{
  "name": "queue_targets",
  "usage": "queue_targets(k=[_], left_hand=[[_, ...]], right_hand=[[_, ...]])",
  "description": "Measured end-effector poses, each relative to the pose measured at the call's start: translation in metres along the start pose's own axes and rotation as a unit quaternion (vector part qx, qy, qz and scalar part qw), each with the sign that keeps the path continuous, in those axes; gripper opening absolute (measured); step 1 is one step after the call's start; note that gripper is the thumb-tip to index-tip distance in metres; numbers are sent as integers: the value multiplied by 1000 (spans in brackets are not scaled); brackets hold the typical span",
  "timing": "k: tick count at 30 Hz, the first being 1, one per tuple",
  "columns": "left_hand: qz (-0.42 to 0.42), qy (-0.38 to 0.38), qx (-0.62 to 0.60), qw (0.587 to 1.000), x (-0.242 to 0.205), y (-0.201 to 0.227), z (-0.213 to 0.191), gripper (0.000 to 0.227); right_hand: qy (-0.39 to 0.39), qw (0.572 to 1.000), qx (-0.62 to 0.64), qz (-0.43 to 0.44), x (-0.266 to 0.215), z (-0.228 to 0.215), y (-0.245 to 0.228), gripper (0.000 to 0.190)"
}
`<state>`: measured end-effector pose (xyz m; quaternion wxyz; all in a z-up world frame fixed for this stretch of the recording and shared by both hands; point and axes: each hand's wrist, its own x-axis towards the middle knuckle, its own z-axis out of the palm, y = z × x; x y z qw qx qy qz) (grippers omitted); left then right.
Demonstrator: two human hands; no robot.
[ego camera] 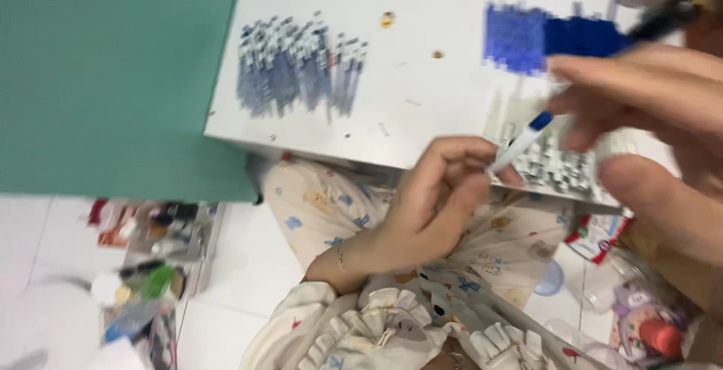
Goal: The person assembles ballpoint pens by hand, picking up blue ink cartridges and white pen barrels from the surface and inserting the cartridges into the barrels.
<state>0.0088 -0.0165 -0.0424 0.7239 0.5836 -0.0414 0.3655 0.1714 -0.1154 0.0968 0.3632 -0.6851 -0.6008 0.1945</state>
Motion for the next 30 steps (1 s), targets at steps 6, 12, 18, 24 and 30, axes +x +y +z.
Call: queue_targets(k=[6, 12, 18, 24, 30], left_hand=[[-28, 163, 501, 850, -13, -44, -118, 20], [-111, 291, 605, 732, -3, -78, -192, 20], [-111, 259, 750, 599, 23, -142, -229, 12], [-141, 258, 751, 592, 21, -132, -209, 26], [-66, -82, 671, 734, -13, -88, -169, 55]], right_hand=[[85, 994, 57, 26, -85, 45, 141, 38], [147, 952, 223, 148, -118, 148, 198, 23], [164, 894, 248, 334, -131, 173, 171, 19], [168, 906, 231, 312, -138, 167, 188, 19], [65, 987, 55, 134, -105, 144, 208, 27]])
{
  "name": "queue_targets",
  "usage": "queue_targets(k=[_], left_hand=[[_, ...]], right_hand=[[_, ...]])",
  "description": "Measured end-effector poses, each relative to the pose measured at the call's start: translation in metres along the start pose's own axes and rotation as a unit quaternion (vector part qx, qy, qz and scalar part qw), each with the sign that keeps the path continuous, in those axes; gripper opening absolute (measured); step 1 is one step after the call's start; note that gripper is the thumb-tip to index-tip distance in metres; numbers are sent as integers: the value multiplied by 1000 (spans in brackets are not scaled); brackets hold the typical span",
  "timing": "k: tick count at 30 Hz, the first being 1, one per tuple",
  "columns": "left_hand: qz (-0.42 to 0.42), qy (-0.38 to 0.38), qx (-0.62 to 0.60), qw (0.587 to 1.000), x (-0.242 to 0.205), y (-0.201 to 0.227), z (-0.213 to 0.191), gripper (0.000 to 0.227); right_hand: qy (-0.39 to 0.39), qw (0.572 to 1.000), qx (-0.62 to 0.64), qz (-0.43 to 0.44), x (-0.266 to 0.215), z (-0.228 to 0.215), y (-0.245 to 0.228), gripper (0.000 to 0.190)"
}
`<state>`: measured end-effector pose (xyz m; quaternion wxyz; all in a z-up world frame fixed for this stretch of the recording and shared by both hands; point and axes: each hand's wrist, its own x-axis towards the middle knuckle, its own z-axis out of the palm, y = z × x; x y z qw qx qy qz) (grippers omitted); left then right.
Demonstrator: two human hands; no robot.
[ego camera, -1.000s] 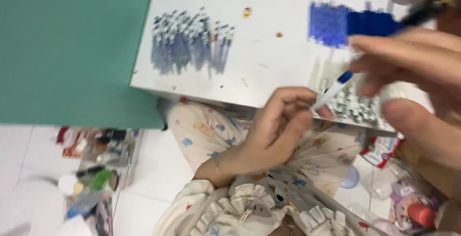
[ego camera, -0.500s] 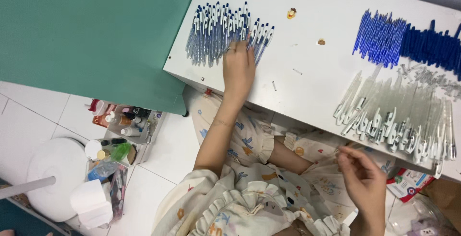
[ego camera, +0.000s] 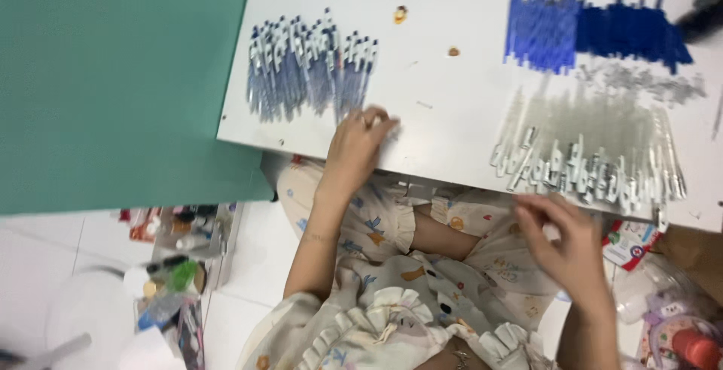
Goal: The person assembles ballpoint pens by hand, picking up blue ink cartridges and white pen barrels from the surface and inserting the cartridges into the barrels.
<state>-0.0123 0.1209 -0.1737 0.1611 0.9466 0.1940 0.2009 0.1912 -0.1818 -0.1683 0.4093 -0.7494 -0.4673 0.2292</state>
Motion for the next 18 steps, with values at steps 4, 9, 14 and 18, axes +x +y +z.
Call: queue_targets(k=[4, 9, 14, 18], left_hand=[[20, 10, 48, 999, -11, 0, 15, 31], [-37, 52, 45, 997, -25, -8, 30, 19], [-64, 22, 59, 996, -28, 1, 32, 11], [-52, 38, 53, 997, -39, -3, 44, 1]], right_hand=[[-10, 993, -115, -31, 82, -37, -37, 25], [24, 960, -277, -32, 197, -39, -12, 16], [84, 912, -399, 39, 261, -16, 54, 30], [97, 883, -441, 127, 282, -9, 71, 33]])
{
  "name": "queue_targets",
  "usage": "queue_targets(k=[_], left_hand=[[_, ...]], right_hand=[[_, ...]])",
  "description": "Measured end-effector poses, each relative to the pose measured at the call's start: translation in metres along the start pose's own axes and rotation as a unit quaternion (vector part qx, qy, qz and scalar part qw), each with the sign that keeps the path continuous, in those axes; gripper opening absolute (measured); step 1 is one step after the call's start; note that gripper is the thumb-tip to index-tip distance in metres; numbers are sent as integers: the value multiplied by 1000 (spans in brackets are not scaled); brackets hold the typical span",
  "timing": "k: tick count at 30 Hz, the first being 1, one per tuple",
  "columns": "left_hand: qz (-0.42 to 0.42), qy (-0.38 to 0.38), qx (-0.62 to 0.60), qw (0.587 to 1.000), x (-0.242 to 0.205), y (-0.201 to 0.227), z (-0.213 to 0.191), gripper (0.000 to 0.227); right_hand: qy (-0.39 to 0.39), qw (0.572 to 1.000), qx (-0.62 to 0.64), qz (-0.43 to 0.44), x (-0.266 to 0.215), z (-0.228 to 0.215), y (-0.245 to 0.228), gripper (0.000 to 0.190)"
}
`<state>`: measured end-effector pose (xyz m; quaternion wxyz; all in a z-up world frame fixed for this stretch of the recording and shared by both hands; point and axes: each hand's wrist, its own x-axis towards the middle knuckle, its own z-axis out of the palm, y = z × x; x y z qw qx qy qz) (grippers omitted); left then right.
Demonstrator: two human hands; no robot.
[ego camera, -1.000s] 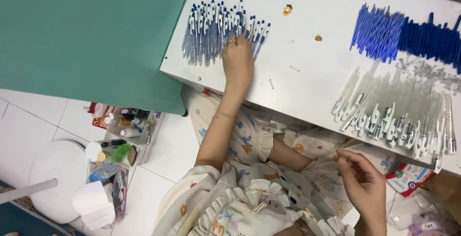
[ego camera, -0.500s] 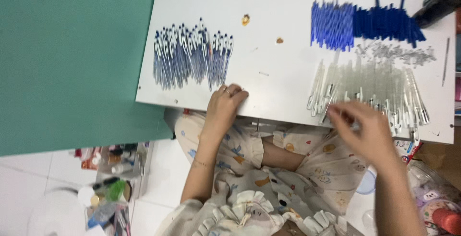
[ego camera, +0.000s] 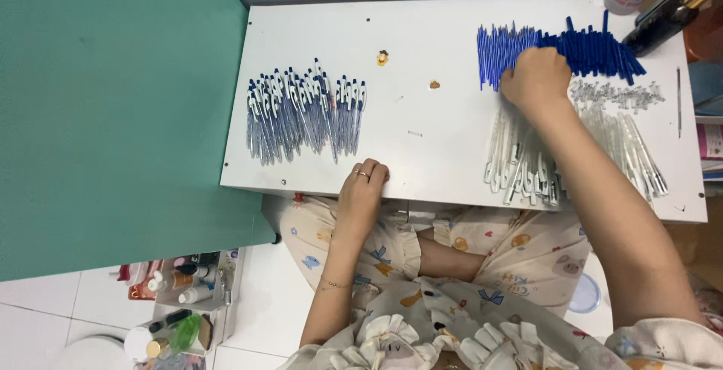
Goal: The person assembles ballpoint pens by hand, picking up blue ink cartridges and white pen barrels from the surface and inserting the cartridges into the barrels.
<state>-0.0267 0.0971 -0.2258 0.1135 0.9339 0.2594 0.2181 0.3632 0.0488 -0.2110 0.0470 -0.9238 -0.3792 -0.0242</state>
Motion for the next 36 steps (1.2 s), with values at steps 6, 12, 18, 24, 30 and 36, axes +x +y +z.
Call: queue_targets(k=[6, 12, 18, 24, 30, 36], left_hand=[[-12, -1, -22, 1000, 3, 6, -6, 7], [-69, 75, -219, 970, 7, 5, 27, 5], [-235, 162, -754, 592, 51, 50, -24, 5], [-176, 147, -840, 491, 65, 73, -43, 11], [-164, 139, -837, 504, 55, 86, -50, 15], [-160, 142, -825, 523, 53, 94, -59, 13]], right_hand=[[7, 997, 83, -5, -5, -12, -2, 25], [74, 987, 139, -43, -7, -8, 14, 26], [133, 894, 371, -211, -151, -84, -51, 3], [111, 852, 441, -258, -235, -113, -82, 7], [147, 843, 448, -260, -242, -126, -84, 5], [159, 840, 447, -263, -247, -130, -84, 6]])
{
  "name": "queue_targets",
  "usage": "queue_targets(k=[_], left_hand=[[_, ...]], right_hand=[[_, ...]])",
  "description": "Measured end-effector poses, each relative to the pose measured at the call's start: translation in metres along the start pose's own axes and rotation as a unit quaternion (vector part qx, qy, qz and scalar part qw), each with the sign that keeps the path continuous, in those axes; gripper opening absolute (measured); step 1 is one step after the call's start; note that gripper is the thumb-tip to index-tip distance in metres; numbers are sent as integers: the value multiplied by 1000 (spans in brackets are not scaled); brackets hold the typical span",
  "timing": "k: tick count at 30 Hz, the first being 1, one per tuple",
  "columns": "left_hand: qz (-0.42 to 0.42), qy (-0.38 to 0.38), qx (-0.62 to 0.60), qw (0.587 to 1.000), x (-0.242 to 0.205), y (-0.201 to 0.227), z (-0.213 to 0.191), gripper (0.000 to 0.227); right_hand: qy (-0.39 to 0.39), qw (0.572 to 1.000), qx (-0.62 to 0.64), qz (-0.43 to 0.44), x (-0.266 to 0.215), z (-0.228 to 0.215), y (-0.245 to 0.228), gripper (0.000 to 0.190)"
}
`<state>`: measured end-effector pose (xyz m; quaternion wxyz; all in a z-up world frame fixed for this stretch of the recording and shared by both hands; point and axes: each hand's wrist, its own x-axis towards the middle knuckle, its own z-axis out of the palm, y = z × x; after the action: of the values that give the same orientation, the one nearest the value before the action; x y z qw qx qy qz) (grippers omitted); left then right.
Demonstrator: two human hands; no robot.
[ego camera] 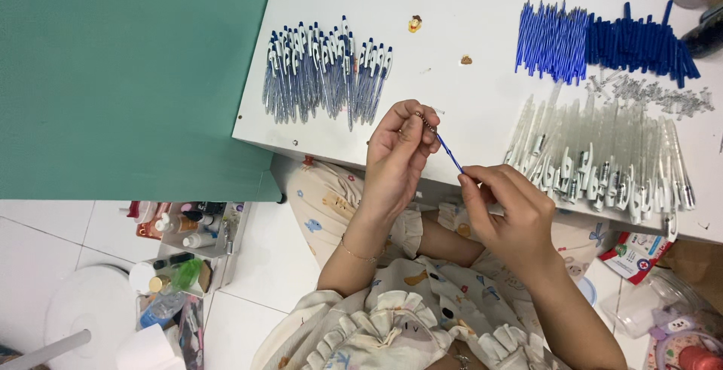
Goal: The person assembles ballpoint pens by hand, picking up blue ink cartridges and white pen barrels from the surface and inserting the cartridges into the barrels.
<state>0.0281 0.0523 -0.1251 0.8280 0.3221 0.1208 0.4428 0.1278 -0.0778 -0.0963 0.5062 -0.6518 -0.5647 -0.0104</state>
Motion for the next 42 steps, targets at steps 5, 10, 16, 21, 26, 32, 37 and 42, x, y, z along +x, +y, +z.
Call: queue_targets(k=[5, 10, 16, 21, 26, 32, 37, 42], left_hand=[[0, -6, 7, 1000, -1, -4, 2, 13], [-2, -10, 20, 1000, -1, -5, 5, 13], [0, -3, 30, 1000, -2, -9, 2, 13], [-8, -60, 119, 991, -8, -9, 11, 11], [-14, -143, 223, 964, -14, -11, 17, 16], [130, -313, 577, 743, -4, -62, -10, 38], [156, -344, 673, 636, -4, -103, -31, 44], [166, -305, 665, 661, -1, -113, -38, 35]], right_hand=[[12, 1000, 8, 4, -1, -3, -5, 6], [17, 1000, 20, 3, -4, -5, -5, 7], [29, 1000, -8, 1, -4, -5, -5, 7], [44, 999, 23, -7, -1, -8, -6, 8], [101, 992, 60, 44, -30, -8, 10, 6], [160, 971, 69, 164, -102, -22, 39, 8], [147, 961, 7, 233, -128, -25, 48, 5], [93, 957, 8, 275, -139, -7, 59, 4]])
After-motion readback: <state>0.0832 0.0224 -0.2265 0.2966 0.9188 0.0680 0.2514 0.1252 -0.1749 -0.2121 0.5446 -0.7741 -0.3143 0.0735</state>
